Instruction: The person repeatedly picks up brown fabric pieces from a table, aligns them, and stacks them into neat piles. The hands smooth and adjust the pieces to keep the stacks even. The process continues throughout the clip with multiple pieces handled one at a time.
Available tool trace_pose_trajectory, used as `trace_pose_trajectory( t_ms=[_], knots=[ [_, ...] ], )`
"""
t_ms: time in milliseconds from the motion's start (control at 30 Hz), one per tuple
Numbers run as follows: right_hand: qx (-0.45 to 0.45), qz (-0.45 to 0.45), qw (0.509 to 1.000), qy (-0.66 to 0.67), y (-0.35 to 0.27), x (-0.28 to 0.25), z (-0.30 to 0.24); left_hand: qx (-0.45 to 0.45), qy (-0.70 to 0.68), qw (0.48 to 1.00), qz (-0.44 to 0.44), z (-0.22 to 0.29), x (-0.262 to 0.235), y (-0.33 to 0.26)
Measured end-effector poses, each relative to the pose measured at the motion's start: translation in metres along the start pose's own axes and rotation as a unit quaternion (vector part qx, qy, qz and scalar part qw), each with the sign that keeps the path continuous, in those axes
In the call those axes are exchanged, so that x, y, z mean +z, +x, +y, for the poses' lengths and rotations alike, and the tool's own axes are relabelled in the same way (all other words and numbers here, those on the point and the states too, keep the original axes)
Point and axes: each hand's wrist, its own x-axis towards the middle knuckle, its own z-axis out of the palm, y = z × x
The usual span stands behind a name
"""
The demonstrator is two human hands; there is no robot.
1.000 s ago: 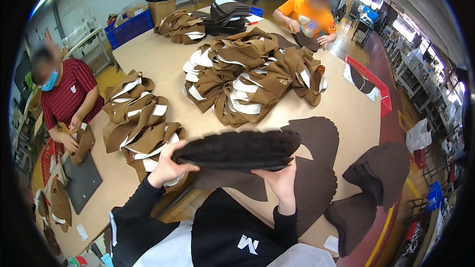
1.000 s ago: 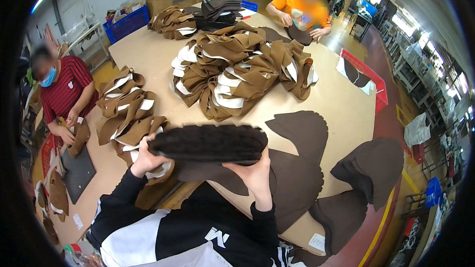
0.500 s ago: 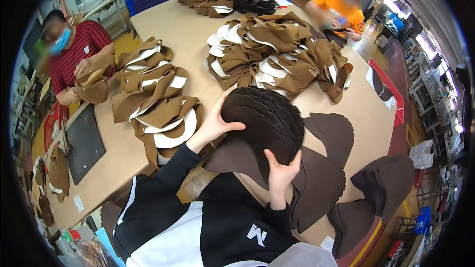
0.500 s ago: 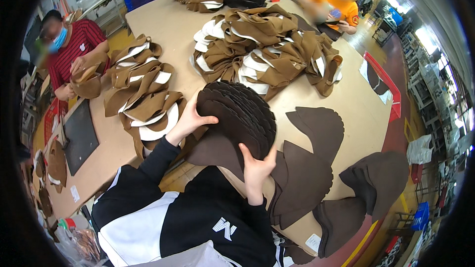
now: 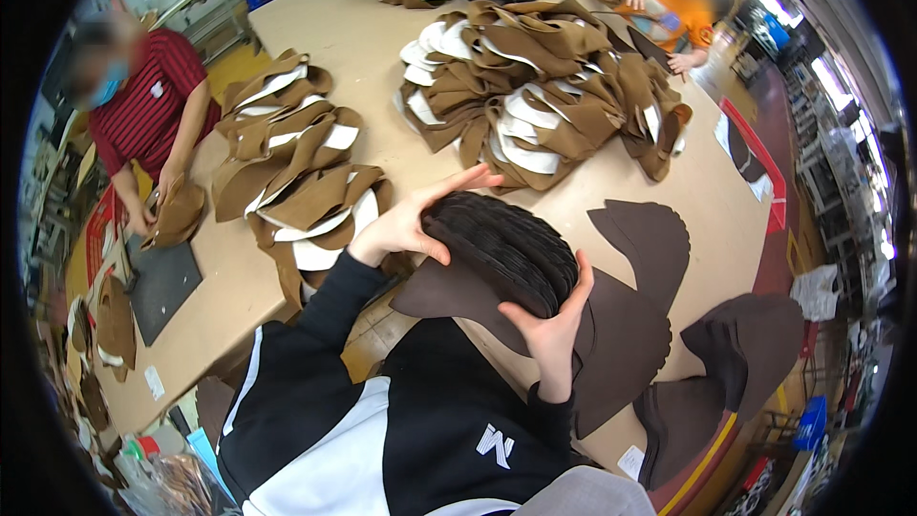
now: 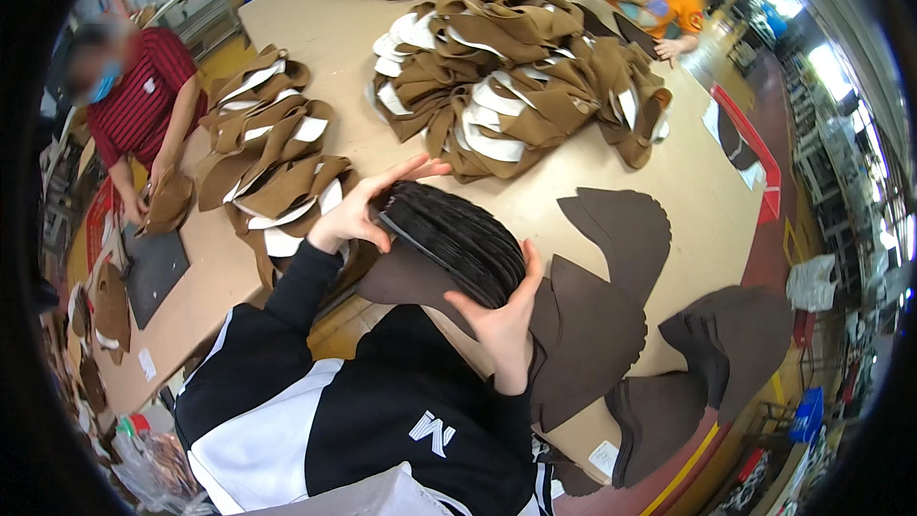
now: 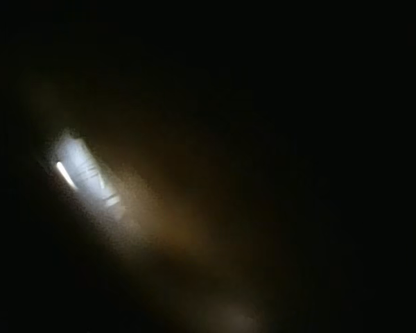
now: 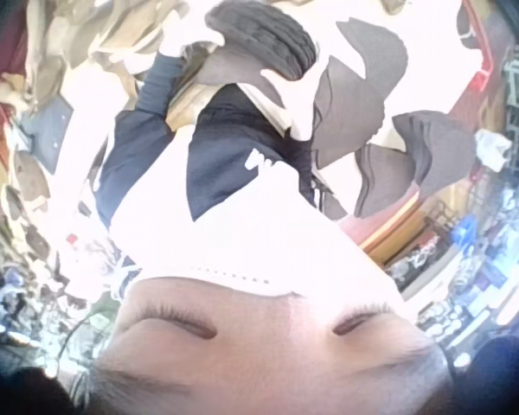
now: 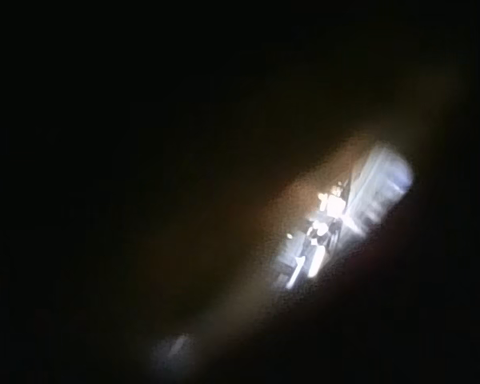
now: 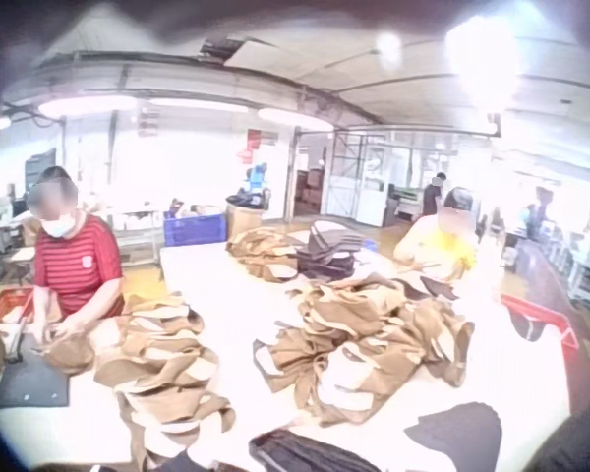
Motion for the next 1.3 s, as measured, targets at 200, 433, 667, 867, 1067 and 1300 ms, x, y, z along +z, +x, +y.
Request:
trace_pose_trajectory(
  t_ms=[200, 433, 667, 867, 1067, 1300],
  knots=[
    [0.006, -0.021, 0.995, -0.098, 0.003, -0.004, 0.013, -0.100, -0.091, 0.991, 0.018, -0.008, 0.018, -0.023],
    [-0.070, 0.109, 0.988, -0.085, 0.004, 0.017, 0.011, -0.010, 0.137, 0.964, 0.228, -0.022, 0.023, -0.026],
    [-0.177, 0.140, 0.970, -0.089, 0.004, 0.014, -0.034, 0.042, 0.080, 0.967, 0.240, 0.044, 0.041, 0.028],
    [-0.048, 0.072, 0.988, -0.130, -0.020, 0.004, 0.022, -0.163, 0.089, 0.962, 0.200, -0.053, -0.030, -0.056],
    [-0.013, 0.142, 0.985, -0.096, -0.022, 0.005, 0.032, -0.138, 0.187, 0.918, 0.322, -0.037, 0.019, -0.038],
    [0.038, 0.171, 0.984, -0.034, -0.060, -0.123, -0.084, 0.067, 0.168, 0.966, 0.184, 0.075, 0.058, 0.053]
  ],
)
